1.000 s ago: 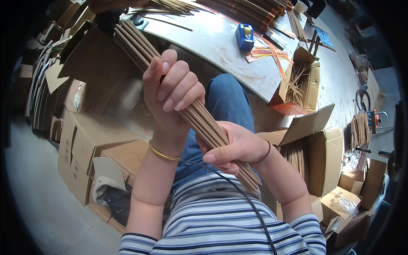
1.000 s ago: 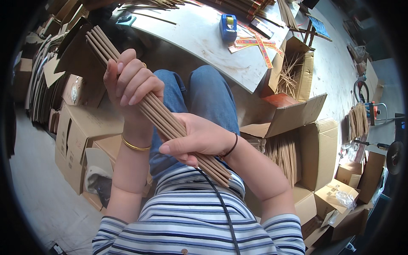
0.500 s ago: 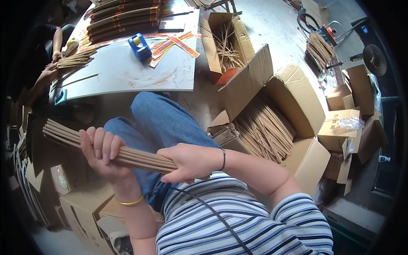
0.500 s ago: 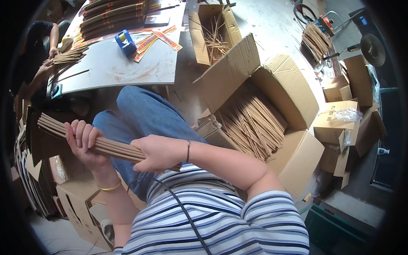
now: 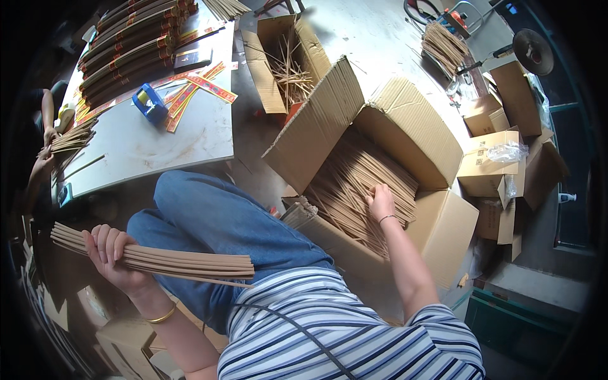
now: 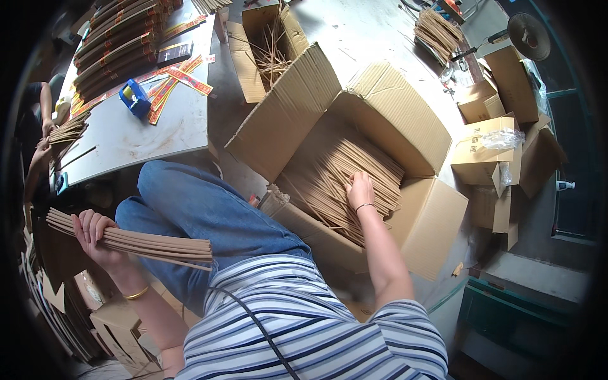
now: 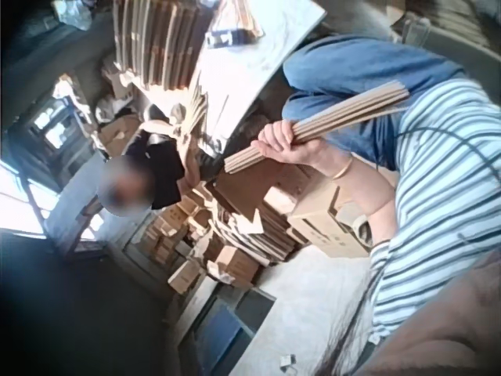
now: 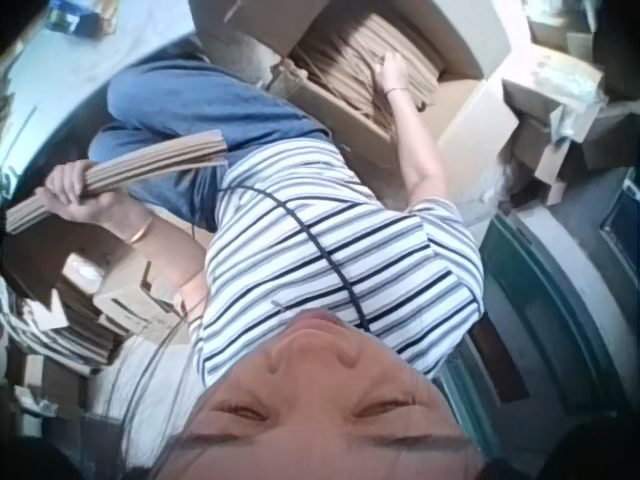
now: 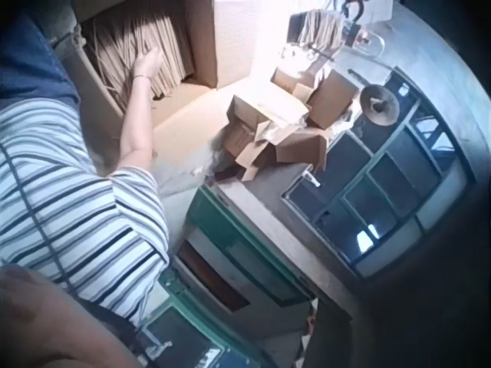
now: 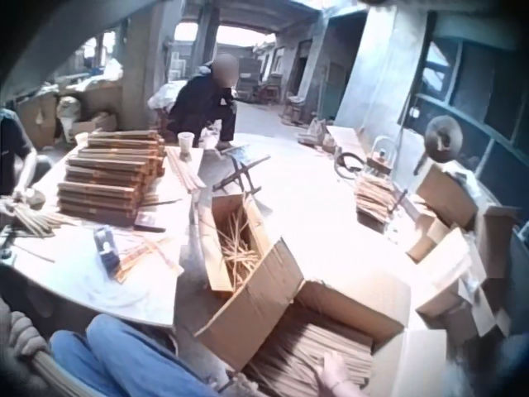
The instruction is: The person gathers incense sticks from a cardboard box, aligns them into a bundle, and wraps a red and yellow paper band around the middle to secure them. The person repeats this process for multiple bundles.
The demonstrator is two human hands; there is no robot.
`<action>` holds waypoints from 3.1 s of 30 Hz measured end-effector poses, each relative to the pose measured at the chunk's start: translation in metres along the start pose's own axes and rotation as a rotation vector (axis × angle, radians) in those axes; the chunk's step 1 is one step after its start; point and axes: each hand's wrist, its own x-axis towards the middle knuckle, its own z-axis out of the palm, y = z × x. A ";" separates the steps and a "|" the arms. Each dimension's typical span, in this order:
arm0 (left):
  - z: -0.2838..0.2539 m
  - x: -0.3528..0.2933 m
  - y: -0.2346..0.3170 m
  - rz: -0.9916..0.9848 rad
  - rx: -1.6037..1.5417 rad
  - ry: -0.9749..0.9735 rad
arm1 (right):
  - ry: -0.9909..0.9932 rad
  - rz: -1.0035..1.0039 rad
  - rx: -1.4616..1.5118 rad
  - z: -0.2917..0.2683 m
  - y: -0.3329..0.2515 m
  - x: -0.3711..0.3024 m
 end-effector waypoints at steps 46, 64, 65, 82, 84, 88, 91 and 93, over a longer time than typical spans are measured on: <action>0.028 -0.029 -0.009 0.348 0.015 0.155 | -0.093 -0.977 0.615 -0.194 -0.296 -0.143; 0.018 -0.023 -0.039 0.220 -0.062 0.093 | 0.027 -1.471 0.575 -0.182 -0.383 -0.123; 0.019 -0.024 -0.040 0.211 -0.052 0.071 | 0.002 -1.474 0.602 -0.182 -0.385 -0.123; 0.082 -0.004 -0.002 0.302 0.422 0.008 | -0.532 -1.215 0.640 -0.154 -0.391 -0.114; 0.086 -0.002 -0.002 0.338 0.447 0.040 | -0.456 -1.275 0.635 -0.151 -0.396 -0.112; 0.075 0.006 0.013 0.170 0.198 -0.245 | -1.566 -0.908 0.858 -0.175 -0.409 -0.094; 0.073 0.018 0.012 0.057 -0.034 -0.376 | -1.931 -0.811 0.969 -0.152 -0.413 -0.080; 0.068 0.026 0.020 0.042 0.058 -0.414 | -2.007 -0.812 0.992 -0.143 -0.424 -0.074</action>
